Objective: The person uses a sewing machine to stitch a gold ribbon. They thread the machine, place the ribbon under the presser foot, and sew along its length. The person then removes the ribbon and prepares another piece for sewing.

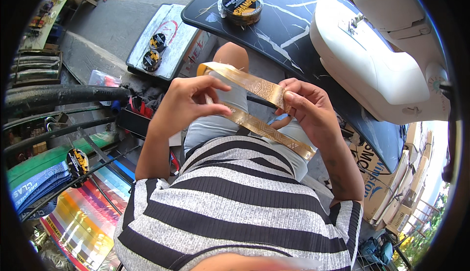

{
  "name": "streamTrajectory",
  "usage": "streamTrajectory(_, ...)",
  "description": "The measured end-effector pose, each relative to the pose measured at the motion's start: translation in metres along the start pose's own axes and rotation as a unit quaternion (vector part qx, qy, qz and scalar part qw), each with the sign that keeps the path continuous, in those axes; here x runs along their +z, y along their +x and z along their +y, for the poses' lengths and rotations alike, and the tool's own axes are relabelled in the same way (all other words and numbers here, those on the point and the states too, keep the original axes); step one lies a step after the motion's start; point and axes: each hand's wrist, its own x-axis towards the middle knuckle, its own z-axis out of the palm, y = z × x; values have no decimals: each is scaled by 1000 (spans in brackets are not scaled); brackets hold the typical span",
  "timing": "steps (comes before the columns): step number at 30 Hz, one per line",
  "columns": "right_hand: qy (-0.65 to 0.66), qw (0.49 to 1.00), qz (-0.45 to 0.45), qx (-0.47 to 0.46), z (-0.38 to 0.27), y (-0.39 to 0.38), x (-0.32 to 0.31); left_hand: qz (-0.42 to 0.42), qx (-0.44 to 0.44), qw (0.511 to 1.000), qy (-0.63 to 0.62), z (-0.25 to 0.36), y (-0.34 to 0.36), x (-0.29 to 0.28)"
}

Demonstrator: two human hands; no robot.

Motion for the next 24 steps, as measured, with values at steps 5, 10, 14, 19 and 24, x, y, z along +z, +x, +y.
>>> streamTrajectory(5, 106, 992, 1, 65, -1, 0, 19, 204, 420, 868, 169, 17, 10, 34)
streamTrajectory(10, 129, 991, -10, 39, -3, 1, 33, 258, 440, 844, 163, 17, 20, 34)
streamTrajectory(14, 139, 989, -11, 49, -5, 2, 40, 269, 433, 844, 166, 17, 19, 31)
streamTrajectory(19, -79, 994, -33, -69, -13, 26, 46, 304, 378, 875, 10, 9, 24, 23)
streamTrajectory(24, -562, 721, 114, -390, -24, 103, 39, 211, 149, 876, -407, -2, 22, 13)
